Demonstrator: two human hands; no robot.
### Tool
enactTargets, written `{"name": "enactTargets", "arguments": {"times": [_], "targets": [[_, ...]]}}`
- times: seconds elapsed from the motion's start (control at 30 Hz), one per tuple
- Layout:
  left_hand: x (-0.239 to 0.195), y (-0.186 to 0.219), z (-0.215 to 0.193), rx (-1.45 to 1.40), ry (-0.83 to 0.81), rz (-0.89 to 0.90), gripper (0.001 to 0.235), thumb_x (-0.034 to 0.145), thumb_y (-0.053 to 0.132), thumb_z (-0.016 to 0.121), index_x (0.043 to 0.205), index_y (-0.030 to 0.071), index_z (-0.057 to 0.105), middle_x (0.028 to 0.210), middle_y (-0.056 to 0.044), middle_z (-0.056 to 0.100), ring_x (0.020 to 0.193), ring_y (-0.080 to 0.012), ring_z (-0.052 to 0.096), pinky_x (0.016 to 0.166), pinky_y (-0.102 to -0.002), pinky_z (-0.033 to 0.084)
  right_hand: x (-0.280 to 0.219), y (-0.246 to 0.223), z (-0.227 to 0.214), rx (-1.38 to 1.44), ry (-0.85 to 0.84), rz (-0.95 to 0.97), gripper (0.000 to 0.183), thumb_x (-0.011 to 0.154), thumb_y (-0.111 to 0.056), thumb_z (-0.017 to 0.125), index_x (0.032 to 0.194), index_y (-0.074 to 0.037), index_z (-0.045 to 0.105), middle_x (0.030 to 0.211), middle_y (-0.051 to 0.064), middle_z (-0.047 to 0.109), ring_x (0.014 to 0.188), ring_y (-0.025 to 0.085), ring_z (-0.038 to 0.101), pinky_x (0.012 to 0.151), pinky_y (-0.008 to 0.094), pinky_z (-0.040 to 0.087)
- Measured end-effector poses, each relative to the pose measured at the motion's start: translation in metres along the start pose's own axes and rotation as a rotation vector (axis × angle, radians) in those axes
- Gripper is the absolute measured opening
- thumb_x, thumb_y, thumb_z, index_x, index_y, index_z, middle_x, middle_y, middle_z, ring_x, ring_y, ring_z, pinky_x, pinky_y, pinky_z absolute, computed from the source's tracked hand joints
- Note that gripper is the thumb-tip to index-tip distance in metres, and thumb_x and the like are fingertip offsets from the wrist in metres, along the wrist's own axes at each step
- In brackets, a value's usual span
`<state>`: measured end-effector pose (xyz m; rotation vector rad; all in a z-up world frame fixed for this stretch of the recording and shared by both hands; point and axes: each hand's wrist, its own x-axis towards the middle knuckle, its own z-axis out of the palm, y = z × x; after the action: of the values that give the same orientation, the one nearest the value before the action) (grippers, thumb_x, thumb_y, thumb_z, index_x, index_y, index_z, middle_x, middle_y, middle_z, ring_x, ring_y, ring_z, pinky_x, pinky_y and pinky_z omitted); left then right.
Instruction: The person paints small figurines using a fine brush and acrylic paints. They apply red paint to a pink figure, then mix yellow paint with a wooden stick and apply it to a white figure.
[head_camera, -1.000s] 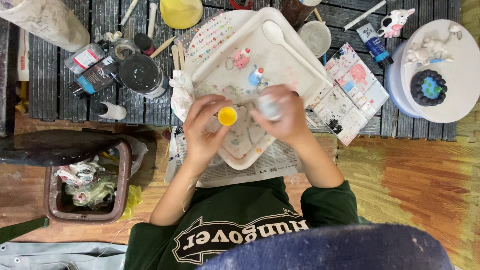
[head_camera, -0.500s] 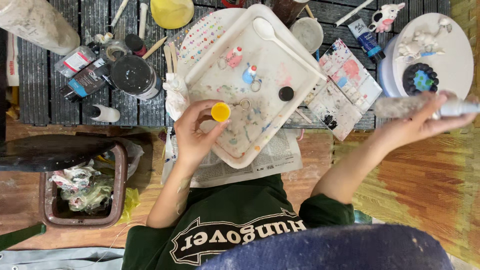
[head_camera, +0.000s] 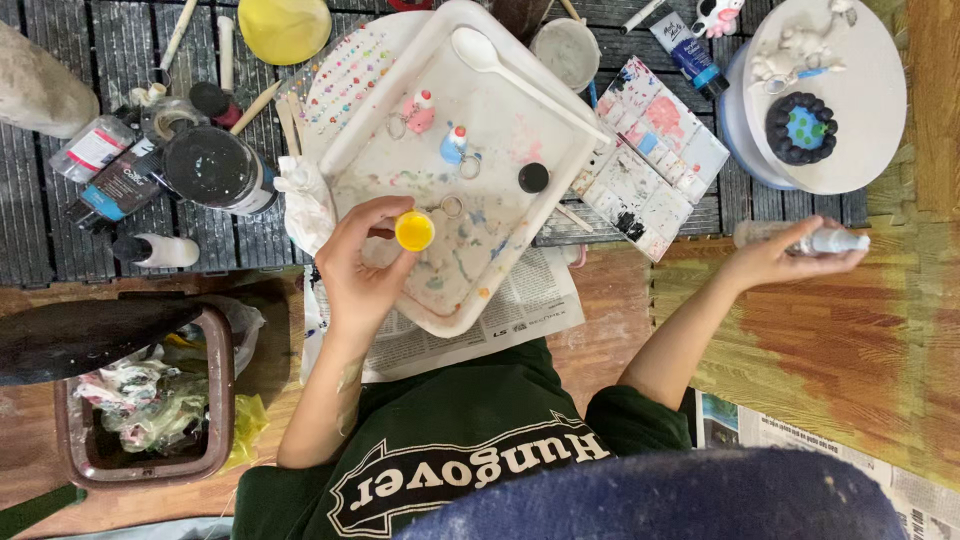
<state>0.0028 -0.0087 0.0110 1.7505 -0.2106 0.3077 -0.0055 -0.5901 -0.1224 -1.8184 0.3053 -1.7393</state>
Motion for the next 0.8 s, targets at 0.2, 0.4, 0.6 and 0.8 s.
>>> {"name": "enactTargets", "arguments": {"times": [0.2,0.4,0.6,0.8], "targets": [[-0.001,-0.008,0.002,-0.111,-0.008,-0.051,0.038,0.089,-0.005,0.079,0.124,-0.001,0.066,0.120,-0.011,0.074,0.105,-0.0140,0.073,0.093,-0.028,0.061,-0.003,0.000,0.025,-0.078,-0.042,0.040,0.058,0.112,-0.008,0.068,0.157,-0.006,0.031,0.147,0.018,0.048,0.130,0.031,0.062,0.111,0.045,0.058],[0.000,-0.005,0.002,-0.034,-0.014,-0.093,0.038,0.085,-0.001,0.084,0.120,0.002,0.070,0.109,-0.007,0.076,0.088,-0.0105,0.070,0.078,-0.025,0.056,-0.002,0.010,0.040,-0.102,-0.070,0.081,0.070,0.109,-0.012,0.074,0.157,-0.004,0.025,0.156,0.021,0.039,0.141,0.035,0.053,0.118,0.048,0.048],[0.002,-0.001,-0.003,0.042,-0.011,-0.017,0.039,0.083,-0.003,0.083,0.120,0.003,0.070,0.115,-0.008,0.075,0.092,-0.0124,0.070,0.082,-0.026,0.056,-0.007,0.002,0.036,-0.242,-0.150,-0.007,0.071,0.109,-0.014,0.078,0.158,-0.006,0.027,0.158,0.023,0.035,0.148,0.039,0.042,0.127,0.056,0.036],[-0.002,-0.007,-0.004,-0.050,0.040,-0.071,0.041,0.086,0.001,0.085,0.122,-0.001,0.066,0.111,-0.008,0.073,0.092,-0.0114,0.070,0.083,-0.025,0.057,-0.030,-0.073,0.018,-0.146,0.204,0.054,0.059,0.107,-0.022,0.065,0.153,-0.009,0.029,0.149,0.020,0.047,0.139,0.032,0.051,0.122,0.053,0.045]]}}
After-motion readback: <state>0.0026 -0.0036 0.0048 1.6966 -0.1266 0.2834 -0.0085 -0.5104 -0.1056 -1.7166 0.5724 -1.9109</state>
